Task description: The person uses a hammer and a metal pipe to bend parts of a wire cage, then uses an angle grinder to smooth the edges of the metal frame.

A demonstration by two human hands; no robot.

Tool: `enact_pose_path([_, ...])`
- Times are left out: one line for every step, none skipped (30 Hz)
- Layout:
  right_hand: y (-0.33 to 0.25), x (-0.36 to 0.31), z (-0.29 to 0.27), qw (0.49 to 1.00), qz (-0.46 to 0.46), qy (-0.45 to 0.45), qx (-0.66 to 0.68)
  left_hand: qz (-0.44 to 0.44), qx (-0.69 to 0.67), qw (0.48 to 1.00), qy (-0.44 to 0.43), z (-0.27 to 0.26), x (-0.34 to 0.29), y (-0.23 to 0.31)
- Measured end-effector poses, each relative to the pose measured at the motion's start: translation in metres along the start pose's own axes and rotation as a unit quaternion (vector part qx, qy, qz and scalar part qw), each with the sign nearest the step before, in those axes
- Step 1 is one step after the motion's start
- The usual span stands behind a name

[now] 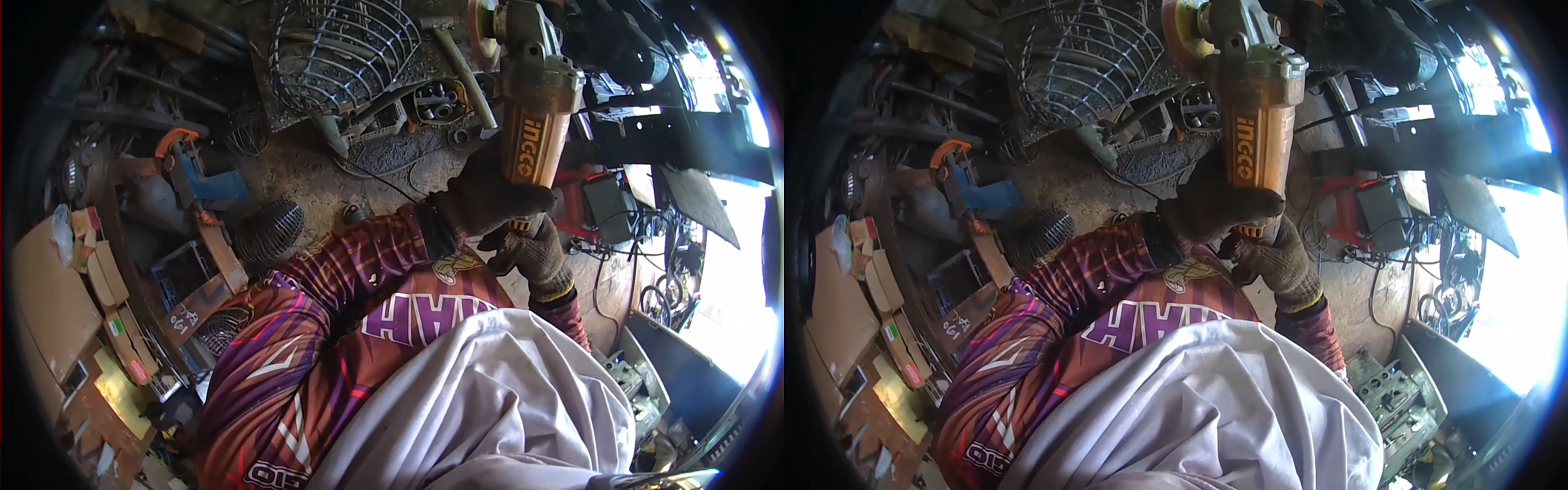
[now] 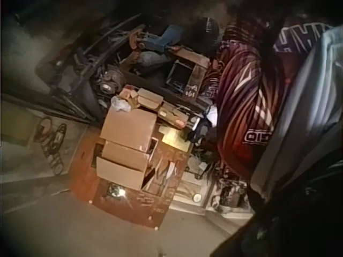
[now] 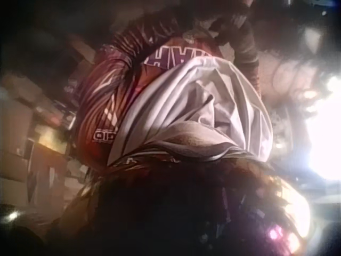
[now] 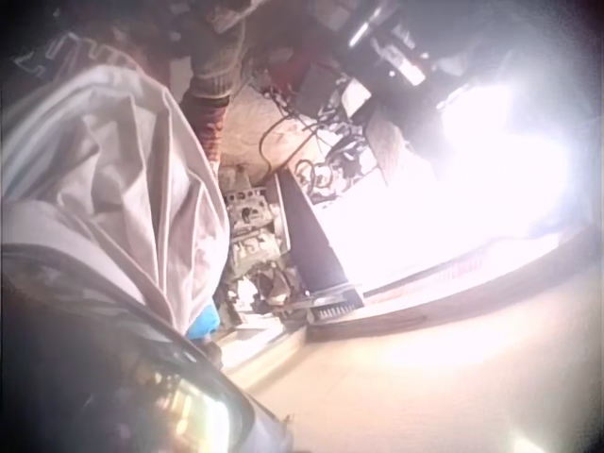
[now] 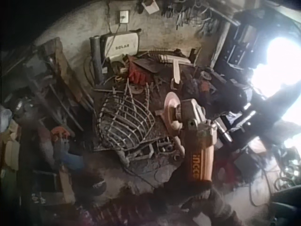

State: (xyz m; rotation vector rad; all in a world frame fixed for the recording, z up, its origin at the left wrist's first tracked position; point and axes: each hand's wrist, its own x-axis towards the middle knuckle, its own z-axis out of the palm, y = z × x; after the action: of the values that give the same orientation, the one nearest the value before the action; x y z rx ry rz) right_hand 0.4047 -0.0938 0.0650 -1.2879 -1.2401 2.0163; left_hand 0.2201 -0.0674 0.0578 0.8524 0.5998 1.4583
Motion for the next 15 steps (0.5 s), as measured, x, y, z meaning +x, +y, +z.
enact_pose_path([-0.001,0.003,-0.005,1.000,0.007,0.002,-0.020,-0.002,-0.008,1.000,-0.004,0.001,0.002,-0.004])
enact_pose_path([-0.004,0.006,-0.011,0.999,0.013,0.003,-0.040,-0.010,-0.009,1.000,0.007,0.003,0.003,-0.010])
enact_pose_path([-0.007,0.008,-0.015,0.998,0.020,0.004,-0.061,-0.018,-0.009,1.000,0.017,0.005,0.005,-0.016])
enact_pose_path([-0.013,0.010,-0.016,0.995,0.045,0.008,-0.083,-0.028,-0.008,0.999,0.026,0.006,0.005,-0.023])
enact_pose_path([-0.020,0.012,-0.017,0.992,0.069,0.011,-0.108,-0.023,-0.015,0.999,0.046,0.008,0.006,-0.031])
enact_pose_path([-0.024,0.014,-0.019,0.987,0.093,0.013,-0.134,-0.018,-0.021,0.997,0.065,0.011,0.005,-0.040])
enact_pose_path([-0.025,0.015,-0.020,0.987,0.089,0.017,-0.133,-0.011,-0.029,0.996,0.083,0.014,0.006,-0.044])
enact_pose_path([-0.025,0.015,-0.021,0.987,0.085,0.021,-0.131,-0.016,-0.033,0.995,0.092,0.016,0.007,-0.047])
enact_pose_path([-0.025,0.016,-0.024,0.988,0.081,0.024,-0.130,-0.022,-0.037,0.994,0.101,0.018,0.008,-0.049])
enact_pose_path([-0.025,0.017,-0.029,0.989,0.077,0.015,-0.128,-0.026,-0.042,0.993,0.110,0.021,0.008,-0.051])
enact_pose_path([-0.024,0.018,-0.033,0.989,0.073,0.006,-0.127,-0.024,-0.051,0.992,0.116,0.021,0.008,-0.057])
enact_pose_path([-0.023,0.020,-0.037,0.990,0.070,-0.003,-0.125,-0.023,-0.059,0.991,0.121,0.020,0.007,-0.066])
enact_pose_path([-0.022,0.022,-0.042,0.988,0.071,-0.020,-0.134,-0.020,-0.068,0.990,0.125,0.021,0.008,-0.070])
enact_pose_path([-0.019,0.024,-0.048,0.986,0.073,-0.037,-0.143,-0.014,-0.058,0.989,0.133,0.022,0.007,-0.073])
enact_pose_path([-0.016,0.027,-0.054,0.984,0.074,-0.053,-0.151,-0.008,-0.048,0.989,0.141,0.022,0.006,-0.075])
